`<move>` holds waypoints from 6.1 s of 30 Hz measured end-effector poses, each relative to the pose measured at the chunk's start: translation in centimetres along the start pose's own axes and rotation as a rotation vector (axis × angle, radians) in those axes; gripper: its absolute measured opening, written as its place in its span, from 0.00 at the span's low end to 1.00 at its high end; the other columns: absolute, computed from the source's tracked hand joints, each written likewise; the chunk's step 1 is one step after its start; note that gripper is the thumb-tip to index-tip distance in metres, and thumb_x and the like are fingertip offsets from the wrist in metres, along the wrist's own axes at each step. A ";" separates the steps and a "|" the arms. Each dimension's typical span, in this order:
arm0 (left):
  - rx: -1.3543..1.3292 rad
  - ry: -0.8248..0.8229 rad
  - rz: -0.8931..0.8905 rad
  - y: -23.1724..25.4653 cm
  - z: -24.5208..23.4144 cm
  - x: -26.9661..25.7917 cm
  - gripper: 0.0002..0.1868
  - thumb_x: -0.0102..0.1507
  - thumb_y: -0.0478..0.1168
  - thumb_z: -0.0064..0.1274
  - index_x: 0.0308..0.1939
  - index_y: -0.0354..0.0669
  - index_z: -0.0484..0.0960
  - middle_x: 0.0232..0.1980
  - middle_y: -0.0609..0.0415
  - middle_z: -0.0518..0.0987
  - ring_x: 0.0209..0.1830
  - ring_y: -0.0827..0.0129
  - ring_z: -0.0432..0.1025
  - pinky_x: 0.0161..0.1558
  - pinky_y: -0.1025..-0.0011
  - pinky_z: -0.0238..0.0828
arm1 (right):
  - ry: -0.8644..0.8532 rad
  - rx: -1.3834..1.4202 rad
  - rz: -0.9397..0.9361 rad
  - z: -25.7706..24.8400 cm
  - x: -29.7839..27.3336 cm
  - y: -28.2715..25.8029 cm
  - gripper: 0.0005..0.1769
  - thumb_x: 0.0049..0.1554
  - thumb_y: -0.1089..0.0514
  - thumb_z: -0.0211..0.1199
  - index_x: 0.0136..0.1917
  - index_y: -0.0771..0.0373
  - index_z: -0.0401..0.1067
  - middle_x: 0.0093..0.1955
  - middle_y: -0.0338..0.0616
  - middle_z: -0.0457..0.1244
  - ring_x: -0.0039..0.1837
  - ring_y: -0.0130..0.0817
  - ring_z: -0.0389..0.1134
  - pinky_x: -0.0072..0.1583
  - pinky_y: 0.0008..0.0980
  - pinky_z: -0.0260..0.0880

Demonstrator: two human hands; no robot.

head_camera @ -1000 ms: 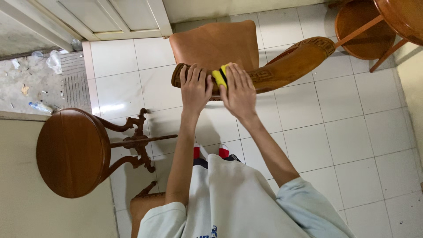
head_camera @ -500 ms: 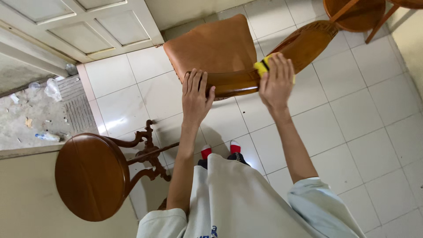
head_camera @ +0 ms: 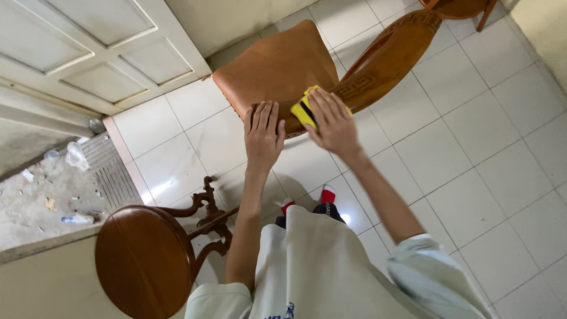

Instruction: The person wipes a wooden chair with a yellow cloth, cleaning the legs, seat, armrests, and backrest. The person moves around the chair to reach different sides and continues wiping until the end of the clip.

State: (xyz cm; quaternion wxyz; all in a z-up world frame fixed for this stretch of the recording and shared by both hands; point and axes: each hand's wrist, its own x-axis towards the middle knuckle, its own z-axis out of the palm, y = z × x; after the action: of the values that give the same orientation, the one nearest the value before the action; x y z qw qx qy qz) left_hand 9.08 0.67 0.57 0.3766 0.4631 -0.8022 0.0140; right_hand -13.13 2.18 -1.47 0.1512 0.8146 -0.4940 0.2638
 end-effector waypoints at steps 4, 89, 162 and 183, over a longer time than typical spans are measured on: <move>-0.006 -0.006 0.033 -0.2 0.1 -0.4 0.19 0.71 0.41 0.47 0.62 0.32 0.78 0.64 0.44 0.77 0.69 0.54 0.68 0.75 0.51 0.54 | 0.004 -0.051 0.010 -2.3 -2.2 5.4 0.33 0.66 0.47 0.53 0.77 0.69 0.60 0.79 0.54 0.56 0.80 0.46 0.56 0.80 0.49 0.48; -0.289 0.106 -0.182 0.2 0.7 -1.3 0.24 0.74 0.37 0.34 0.72 0.28 0.67 0.74 0.38 0.67 0.78 0.46 0.58 0.77 0.50 0.55 | -0.004 0.101 0.424 -1.1 7.4 -8.0 0.28 0.54 0.57 0.56 0.65 0.74 0.69 0.68 0.60 0.63 0.74 0.52 0.61 0.76 0.50 0.56; -0.821 -0.428 -0.070 -8.8 -4.0 2.2 0.19 0.73 0.43 0.47 0.63 0.34 0.77 0.67 0.41 0.77 0.72 0.49 0.70 0.73 0.56 0.63 | 0.124 -0.101 0.707 -1.7 4.5 -8.1 0.26 0.68 0.53 0.50 0.74 0.68 0.61 0.77 0.50 0.56 0.82 0.43 0.50 0.83 0.52 0.33; -0.740 -0.245 -0.093 -6.1 -3.1 0.6 0.11 0.71 0.29 0.46 0.56 0.28 0.76 0.63 0.40 0.77 0.72 0.50 0.69 0.70 0.57 0.67 | 0.038 -0.096 0.561 1.7 4.1 -9.9 0.28 0.69 0.45 0.48 0.73 0.65 0.63 0.75 0.50 0.57 0.81 0.44 0.53 0.82 0.52 0.35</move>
State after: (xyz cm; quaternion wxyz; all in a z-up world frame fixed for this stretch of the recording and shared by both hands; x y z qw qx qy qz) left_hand 15.39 -2.11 1.19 0.4197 0.3303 -0.7702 -0.3485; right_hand -2.34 2.96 -0.32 0.1197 0.6327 -0.7092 0.2871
